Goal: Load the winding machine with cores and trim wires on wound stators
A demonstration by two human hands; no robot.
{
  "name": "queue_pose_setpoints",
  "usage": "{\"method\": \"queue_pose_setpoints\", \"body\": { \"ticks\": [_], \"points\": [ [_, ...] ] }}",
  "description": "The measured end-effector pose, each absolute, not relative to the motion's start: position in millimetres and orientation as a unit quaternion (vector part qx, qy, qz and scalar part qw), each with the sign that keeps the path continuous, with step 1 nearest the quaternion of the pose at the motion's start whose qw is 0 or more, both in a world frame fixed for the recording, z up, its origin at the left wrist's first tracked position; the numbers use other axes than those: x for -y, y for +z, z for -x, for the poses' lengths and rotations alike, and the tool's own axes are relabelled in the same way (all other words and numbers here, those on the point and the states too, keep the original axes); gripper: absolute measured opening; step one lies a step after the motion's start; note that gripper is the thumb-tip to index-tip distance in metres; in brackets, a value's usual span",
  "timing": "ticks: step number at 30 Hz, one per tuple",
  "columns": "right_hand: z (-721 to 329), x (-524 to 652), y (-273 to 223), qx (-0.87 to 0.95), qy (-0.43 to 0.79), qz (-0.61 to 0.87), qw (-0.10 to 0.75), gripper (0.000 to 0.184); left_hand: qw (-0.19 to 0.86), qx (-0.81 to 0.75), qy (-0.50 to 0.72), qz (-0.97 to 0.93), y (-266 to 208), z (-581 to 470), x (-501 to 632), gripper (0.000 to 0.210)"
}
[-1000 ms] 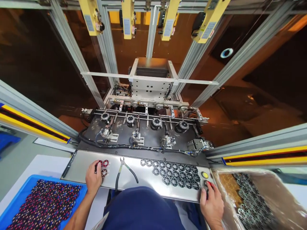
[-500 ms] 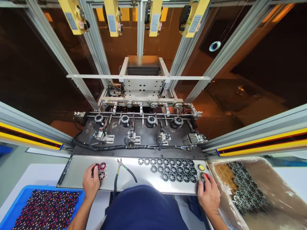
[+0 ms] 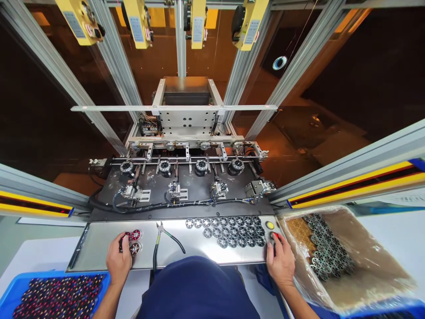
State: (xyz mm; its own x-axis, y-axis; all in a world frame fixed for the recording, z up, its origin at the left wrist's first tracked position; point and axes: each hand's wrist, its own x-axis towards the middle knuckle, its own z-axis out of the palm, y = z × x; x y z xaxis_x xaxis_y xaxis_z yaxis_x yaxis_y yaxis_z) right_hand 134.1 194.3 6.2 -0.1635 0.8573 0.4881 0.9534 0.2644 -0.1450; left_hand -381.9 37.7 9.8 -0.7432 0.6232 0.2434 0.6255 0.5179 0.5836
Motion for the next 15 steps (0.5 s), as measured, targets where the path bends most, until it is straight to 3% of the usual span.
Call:
{"method": "queue_pose_setpoints", "body": {
  "ticks": [15],
  "points": [
    [-130.9, -195.1, 12.1, 0.747, -0.077, 0.605, 0.265, 0.049, 0.013, 0.864, -0.345, 0.367, 6.7, 382.4, -38.4, 0.041]
  ]
}}
